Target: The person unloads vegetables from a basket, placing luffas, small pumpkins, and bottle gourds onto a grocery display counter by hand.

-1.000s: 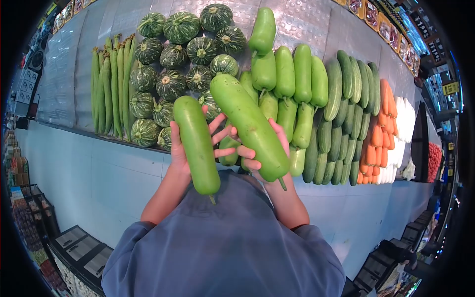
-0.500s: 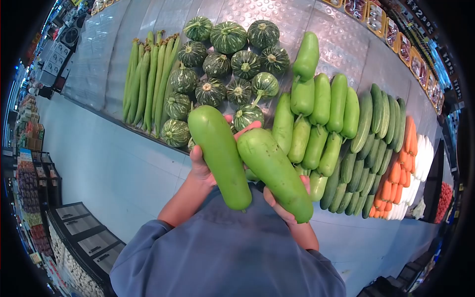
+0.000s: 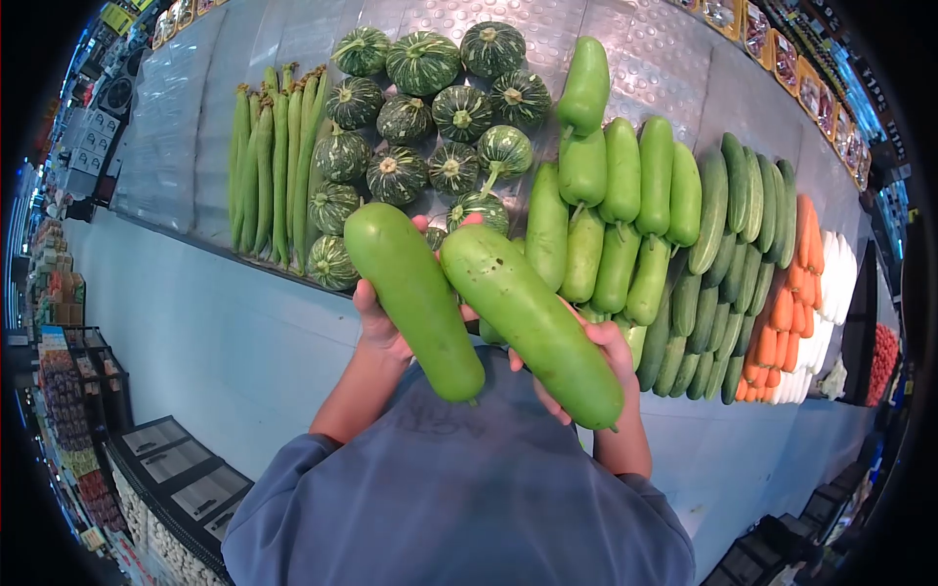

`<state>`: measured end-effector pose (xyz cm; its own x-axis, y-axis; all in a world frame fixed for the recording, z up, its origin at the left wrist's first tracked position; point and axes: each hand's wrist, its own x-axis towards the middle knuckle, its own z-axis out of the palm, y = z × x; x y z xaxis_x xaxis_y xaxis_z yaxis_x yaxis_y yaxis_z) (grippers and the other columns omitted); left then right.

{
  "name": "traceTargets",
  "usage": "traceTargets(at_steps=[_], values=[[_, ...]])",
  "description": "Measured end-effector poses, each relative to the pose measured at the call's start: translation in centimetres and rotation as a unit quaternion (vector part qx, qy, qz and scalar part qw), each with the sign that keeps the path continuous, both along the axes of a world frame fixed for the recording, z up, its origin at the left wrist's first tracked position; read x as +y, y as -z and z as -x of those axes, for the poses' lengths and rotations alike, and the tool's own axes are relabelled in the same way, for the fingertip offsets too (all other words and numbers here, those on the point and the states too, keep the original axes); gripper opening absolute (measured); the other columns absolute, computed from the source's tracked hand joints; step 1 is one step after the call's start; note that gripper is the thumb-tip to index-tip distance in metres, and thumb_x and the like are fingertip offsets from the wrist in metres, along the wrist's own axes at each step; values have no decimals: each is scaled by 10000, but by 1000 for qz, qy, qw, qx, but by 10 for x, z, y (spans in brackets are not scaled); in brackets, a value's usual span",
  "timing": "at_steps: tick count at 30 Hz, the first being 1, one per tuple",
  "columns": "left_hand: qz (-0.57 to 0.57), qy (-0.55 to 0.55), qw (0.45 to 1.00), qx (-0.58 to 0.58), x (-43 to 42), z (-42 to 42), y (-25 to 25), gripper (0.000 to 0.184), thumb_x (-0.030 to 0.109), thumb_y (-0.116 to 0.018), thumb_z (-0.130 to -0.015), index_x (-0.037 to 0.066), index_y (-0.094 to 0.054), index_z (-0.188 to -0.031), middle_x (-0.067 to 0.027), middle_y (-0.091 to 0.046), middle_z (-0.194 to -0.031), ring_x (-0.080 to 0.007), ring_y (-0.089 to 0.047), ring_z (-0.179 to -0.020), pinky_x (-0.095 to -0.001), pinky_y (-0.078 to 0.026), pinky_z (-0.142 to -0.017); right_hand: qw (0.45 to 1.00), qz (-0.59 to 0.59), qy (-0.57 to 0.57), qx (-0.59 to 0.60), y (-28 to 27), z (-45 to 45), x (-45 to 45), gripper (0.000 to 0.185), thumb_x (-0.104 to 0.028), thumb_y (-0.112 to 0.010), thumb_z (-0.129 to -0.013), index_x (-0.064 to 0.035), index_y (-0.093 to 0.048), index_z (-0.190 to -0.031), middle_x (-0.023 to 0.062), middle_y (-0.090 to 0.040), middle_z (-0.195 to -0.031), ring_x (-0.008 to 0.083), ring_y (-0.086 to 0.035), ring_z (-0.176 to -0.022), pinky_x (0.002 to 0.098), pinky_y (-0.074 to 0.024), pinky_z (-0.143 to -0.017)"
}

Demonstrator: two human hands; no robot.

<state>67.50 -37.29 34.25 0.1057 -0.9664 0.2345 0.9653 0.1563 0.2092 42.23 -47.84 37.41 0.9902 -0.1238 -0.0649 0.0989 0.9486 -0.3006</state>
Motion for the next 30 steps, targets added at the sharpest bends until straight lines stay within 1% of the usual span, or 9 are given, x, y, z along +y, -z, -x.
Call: traceTargets(at_steps=[9,11,12,14,17,21,24,26,30], values=[[34,35,999,25,0,-9,15,923,509,-788,-877,261,-290,-1613,-202,-298,-1648,-412,-432,-1451,-675,-451,-1107,996,34,55,55,-6,-5,2,806,-360,-486,-991,-190,-83,-1667,361,-503,-1385,440,-697,-809,475,-613,-593],[19,38,999,4,1,-1,6,931,503,-795,-874,249,-288,-1613,-186,-346,-1624,-405,-460,-1430,-647,-483,-1089,985,153,71,33,-5,-7,-1,882,-285,-619,-978,-131,-92,-1669,287,-427,-1521,425,-641,-1165,496,-582,-906],[2,35,999,-16,0,3,0,939,497,-802,-871,237,-287,-1613,-170,-393,-1600,-399,-488,-1410,-618,-514,-1070,985,157,70,29,-5,-8,-1,882,-285,-619,-978,-131,-92,-1669,287,-427,-1521,425,-641,-1165,496,-582,-906],[-2,18,999,-45,0,2,10,950,489,-809,-868,218,-284,-1612,-159,-412,-1589,-390,-508,-1394,-599,-526,-1065,929,332,97,128,-7,-7,1,942,-235,-711,-953,-70,-115,-1664,202,-362,-1598,344,-471,-1414,448,-411,-1148],[-11,5,998,-55,-4,3,14,970,477,-822,-861,184,-279,-1610,-148,-431,-1575,-372,-532,-1376,-575,-540,-1060,858,472,117,168,-20,-12,13,910,-253,-693,-968,-43,-138,-1658,188,-364,-1604,278,-324,-1512,386,-208,-1249],[11,33,999,16,-8,4,9,952,456,-834,-856,130,-316,-1586,-138,-483,-1547,-342,-520,-1397,-580,-485,-1131,834,508,117,179,-17,-10,14,897,-282,-658,-991,-63,-109,-1665,202,-369,-1594,296,-453,-1428,420,-404,-1153],[50,76,993,72,-12,6,-5,938,454,-823,-866,134,-319,-1589,-136,-464,-1562,-331,-502,-1415,-592,-469,-1142,961,227,52,147,-19,-1,11,871,-288,-619,-1011,-78,-87,-1669,218,-378,-1584,289,-563,-1315,426,-564,-951],[36,45,996,74,-12,1,8,930,465,-816,-867,170,-311,-1590,-139,-447,-1566,-375,-508,-1397,-630,-506,-1078,998,27,-14,57,-13,4,11,988,-425,-688,-967,-156,-51,-1672,256,-465,-1496,384,-739,-896,436,-633,-700],[4,0,1000,17,-12,-3,7,927,471,-819,-862,216,-306,-1591,-138,-419,-1579,-426,-489,-1399,-683,-524,-1029,997,41,68,15,4,10,19,841,-278,-611,-1022,-82,-111,-1669,204,-426,-1559,266,-586,-1282,408,-571,-925]])
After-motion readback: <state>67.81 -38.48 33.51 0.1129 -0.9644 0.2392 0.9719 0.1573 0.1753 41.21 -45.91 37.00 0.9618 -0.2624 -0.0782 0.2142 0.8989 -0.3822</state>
